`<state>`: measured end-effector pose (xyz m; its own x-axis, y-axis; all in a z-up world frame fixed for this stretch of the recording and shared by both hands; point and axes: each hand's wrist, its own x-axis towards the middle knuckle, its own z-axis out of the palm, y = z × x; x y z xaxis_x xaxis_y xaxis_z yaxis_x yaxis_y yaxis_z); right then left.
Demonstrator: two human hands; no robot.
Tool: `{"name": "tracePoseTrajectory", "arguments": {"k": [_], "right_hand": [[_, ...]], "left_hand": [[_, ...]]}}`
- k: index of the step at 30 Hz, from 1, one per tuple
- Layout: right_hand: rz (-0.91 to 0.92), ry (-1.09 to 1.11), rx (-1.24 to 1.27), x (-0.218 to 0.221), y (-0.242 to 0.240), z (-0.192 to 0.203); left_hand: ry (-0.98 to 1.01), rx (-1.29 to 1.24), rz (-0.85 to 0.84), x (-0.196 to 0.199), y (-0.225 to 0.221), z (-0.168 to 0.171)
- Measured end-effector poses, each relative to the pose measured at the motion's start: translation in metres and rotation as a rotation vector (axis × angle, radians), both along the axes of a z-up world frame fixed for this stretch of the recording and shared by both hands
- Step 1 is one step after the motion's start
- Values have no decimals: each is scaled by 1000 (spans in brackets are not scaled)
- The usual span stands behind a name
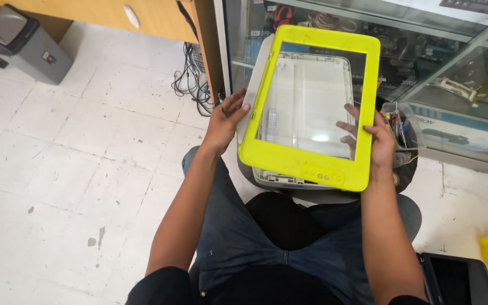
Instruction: Screwing a circuit board onto a scanner frame and then fitting the frame onto the scanner body.
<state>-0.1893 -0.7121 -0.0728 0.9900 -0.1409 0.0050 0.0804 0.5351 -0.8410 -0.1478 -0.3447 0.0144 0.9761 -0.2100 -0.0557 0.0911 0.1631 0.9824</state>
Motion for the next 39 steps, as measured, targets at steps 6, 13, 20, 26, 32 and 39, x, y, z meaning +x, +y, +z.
{"name": "tracePoseTrajectory", "arguments": {"k": [6,13,20,26,32,39], "right_hand": [[48,43,-85,36,-14,13],[-88,114,-236,9,12,58],[-116,96,-338,10,-15,25],[-132,90,-465,5,-1,36],[-152,54,-568,19,-11,-3],[-318,169,-1032,22,6,-9]], "left_hand": [[-97,-60,49,49,-18,-53],[-29,-161,49,42,-32,-46],[-6,-162,24,32,-39,-58],[-19,-84,41,25,-39,-56],[-83,114,104,24,-41,-80],[-131,315,218,28,-37,-105]]}}
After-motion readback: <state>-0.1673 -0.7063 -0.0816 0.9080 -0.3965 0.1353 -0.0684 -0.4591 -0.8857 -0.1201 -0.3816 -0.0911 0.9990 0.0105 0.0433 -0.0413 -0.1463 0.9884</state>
